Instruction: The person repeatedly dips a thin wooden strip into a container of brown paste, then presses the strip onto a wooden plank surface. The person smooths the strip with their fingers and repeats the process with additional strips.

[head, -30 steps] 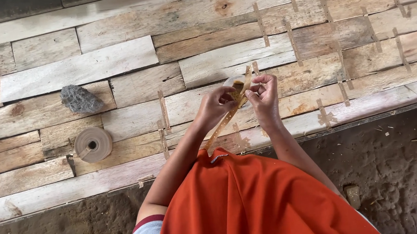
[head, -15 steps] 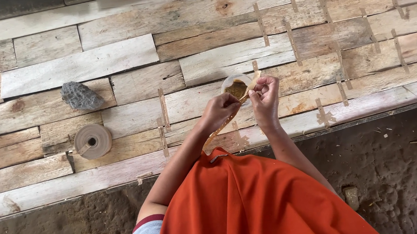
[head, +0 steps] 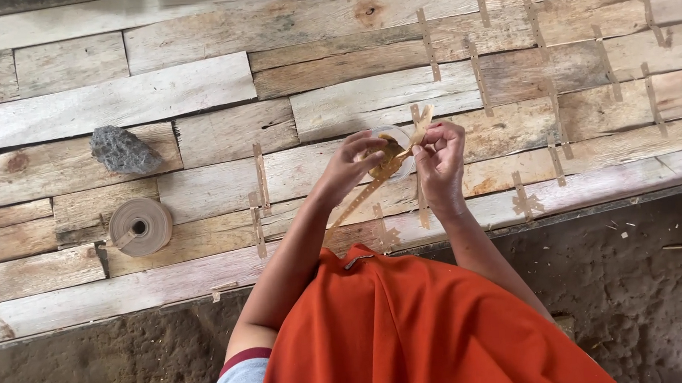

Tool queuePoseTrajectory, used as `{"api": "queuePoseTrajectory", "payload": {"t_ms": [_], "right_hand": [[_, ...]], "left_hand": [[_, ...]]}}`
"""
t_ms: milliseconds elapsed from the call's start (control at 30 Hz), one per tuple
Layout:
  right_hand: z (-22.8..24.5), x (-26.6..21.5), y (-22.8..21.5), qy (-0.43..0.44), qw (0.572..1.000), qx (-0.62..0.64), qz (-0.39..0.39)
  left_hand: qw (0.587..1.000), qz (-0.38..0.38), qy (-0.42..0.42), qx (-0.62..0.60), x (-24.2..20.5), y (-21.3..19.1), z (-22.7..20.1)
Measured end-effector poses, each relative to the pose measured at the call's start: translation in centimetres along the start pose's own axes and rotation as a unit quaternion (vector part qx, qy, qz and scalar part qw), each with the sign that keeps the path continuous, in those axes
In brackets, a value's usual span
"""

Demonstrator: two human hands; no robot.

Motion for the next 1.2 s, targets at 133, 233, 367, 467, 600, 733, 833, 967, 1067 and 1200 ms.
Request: {"api": "queuePoseTrajectory", "payload": {"t_ms": [133,233,367,467,600,733,833,967,1067,1200], "right_hand": [[-1.5,0.4,-0.2,0.007,1.0,0.02,0.015],[-2.0,0.7,-0.4,0.004,0.999,0.026,0.02],[-2.3,0.9,-0.6,-0.001,0.999,0.043,0.031],[-2.2,1.0,-0.3,0.0,0.999,0.046,0.029],[-2.3,1.3,-0.2,-0.003,0.999,0.027,0.035],[-3.9,1.5,-1.2,0.002,0.999,0.031,0.026],[-2.9,1.4,-0.5,0.015,0.998,0.038,0.038],[-2.1,1.6,0.5,0.025,0.998,0.038,0.054],[-1.5,1.5,0.7,0.089,0.992,0.089,0.031],[-2.9,1.3,0.6,0.261,0.93,0.254,-0.049]], "left_hand": [[0.998,-0.009,0.035,0.057,1.6,1.4,-1.5],[0.998,-0.01,0.053,0.034,2.4,2.2,-1.3],[0.995,-0.024,0.076,0.056,3.2,2.7,-1.1],[0.994,-0.024,0.078,0.074,3.6,2.9,-0.9],[0.984,-0.034,0.111,0.139,4.6,2.9,-0.1],[0.998,-0.03,0.035,0.038,3.0,1.9,-2.9],[0.999,-0.024,0.007,0.025,3.6,2.3,-1.9],[0.98,-0.033,-0.029,-0.196,5.3,3.3,-0.2],[0.975,-0.06,0.006,-0.212,5.3,3.1,-0.3],[0.977,-0.103,0.166,0.09,5.3,2.3,-1.3]]}}
Point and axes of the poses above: each hand's wrist, its own x-axis towards the middle knuckle, its own y-axis out of the palm, z = x × y, the point moved 8 cm from there along x, towards the middle knuckle, and after that the axes turned 9 degrees about z, right-handed, at the moved point
